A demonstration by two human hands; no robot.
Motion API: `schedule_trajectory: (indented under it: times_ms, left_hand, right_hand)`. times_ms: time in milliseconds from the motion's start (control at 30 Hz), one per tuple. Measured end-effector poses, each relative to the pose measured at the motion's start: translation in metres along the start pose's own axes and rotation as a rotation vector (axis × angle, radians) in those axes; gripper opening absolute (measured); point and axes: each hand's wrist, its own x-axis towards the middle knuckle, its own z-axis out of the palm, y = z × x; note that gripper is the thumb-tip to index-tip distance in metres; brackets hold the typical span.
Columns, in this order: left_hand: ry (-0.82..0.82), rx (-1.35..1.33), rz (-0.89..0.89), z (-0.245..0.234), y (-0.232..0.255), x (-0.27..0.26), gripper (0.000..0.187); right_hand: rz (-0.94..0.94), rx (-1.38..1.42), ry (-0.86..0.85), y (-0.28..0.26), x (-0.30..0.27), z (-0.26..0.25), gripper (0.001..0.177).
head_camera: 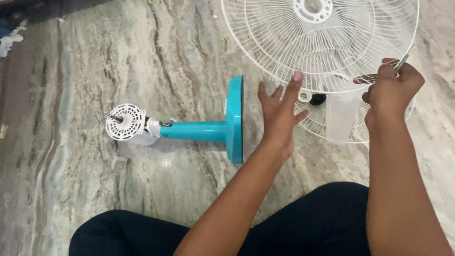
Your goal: The person disassembles a small table fan by removing the front grille, unscrewing the blade nut, detaching the fan blades, and then removing the rear grille and motor housing cover using a screwdriver.
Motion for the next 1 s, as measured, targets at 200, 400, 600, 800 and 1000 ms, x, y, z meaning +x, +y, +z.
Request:
schedule_trajectory:
  times_ms: [200,400,600,800,1000]
  left_hand:
    - [0.068,-0.194,0.112,0.001,0.000,0.038,0.058]
    - [0.130,-0.293,0.252,-0.004,0.033,0.050,0.054]
    - [0.122,-0.264,0.319,-0.001,0.054,0.050,0.057]
    - [0.185,-0.278,0.235,-0.011,0.043,0.048,0.059]
    - [0.212,-0.258,0.214,-0.026,0.032,0.048,0.059]
  right_hand:
    - [0.075,0.136,-0.241,-0.034,-0.052,-0.042,0.029]
    - [-0.469,-0.648,-0.532,0.009,-0.074,-0.037,0.046]
    - [-0.844,-1.307,-1.024,0.072,-0.057,0.012,0.054]
    - [-0.805,-1.494,-1.028,0.108,-0.043,0.041,0.015]
    - [-0.704,-1.501,-0.889,0.079,-0.016,-0.001,0.018]
